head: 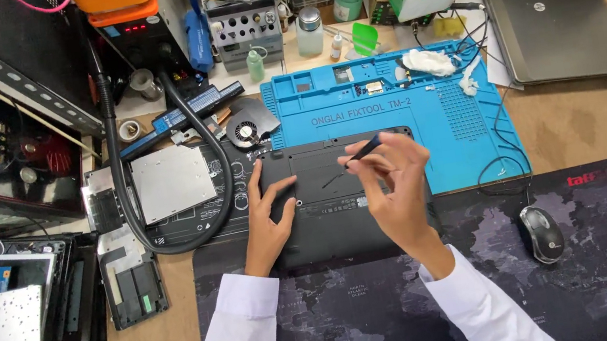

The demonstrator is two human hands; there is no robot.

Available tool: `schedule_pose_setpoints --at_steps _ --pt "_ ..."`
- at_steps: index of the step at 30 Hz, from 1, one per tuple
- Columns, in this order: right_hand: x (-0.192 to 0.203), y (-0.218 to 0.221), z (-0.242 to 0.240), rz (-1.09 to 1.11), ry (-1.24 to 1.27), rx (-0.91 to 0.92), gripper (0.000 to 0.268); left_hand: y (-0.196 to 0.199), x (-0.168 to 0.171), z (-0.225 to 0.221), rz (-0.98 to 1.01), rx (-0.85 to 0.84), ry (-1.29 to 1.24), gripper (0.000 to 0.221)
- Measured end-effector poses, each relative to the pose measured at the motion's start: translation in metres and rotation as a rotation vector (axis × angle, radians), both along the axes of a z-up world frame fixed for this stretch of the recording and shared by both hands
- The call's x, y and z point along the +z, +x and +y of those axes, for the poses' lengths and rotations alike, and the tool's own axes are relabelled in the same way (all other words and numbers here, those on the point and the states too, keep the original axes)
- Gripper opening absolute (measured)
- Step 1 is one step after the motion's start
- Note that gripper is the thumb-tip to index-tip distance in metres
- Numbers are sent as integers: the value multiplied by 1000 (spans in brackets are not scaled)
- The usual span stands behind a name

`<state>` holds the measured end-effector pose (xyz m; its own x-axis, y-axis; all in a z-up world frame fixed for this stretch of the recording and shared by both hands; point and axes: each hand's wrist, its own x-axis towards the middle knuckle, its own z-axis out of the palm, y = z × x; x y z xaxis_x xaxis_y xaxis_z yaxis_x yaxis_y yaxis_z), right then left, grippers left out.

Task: Disassembling and reassembling a laptop to access and check internal components like the motherboard and screen.

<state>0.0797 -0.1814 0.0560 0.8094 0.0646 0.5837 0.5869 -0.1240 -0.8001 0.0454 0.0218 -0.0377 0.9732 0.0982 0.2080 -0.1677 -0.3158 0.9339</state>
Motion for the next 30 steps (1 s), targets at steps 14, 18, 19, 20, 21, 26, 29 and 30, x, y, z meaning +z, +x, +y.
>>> schedule_pose_setpoints --at_steps 14,18,19,20,21,26,29,30 --pt "-20 -6 37 6 -111 107 42 3 -7 5 -26 -46 28 17" --pt "-21 -5 41 -93 -208 90 38 5 -18 5 -38 -73 102 12" --pt "-26 -5 43 -95 -208 87 38 3 -19 5 -40 -76 103 12" --pt "-30 -4 45 -123 -233 75 37 4 -18 5 -39 -69 114 14" --pt "-34 -2 46 -150 -257 64 36 5 -18 5 -37 -62 124 16" --pt "-10 0 52 -172 -247 44 32 7 -22 6 -46 -72 131 20" --pt "-4 -1 51 -134 -195 67 23 6 -22 6 -49 -78 144 20" --pt "-4 0 51 -117 -191 64 18 7 -21 6 -50 -77 164 20"
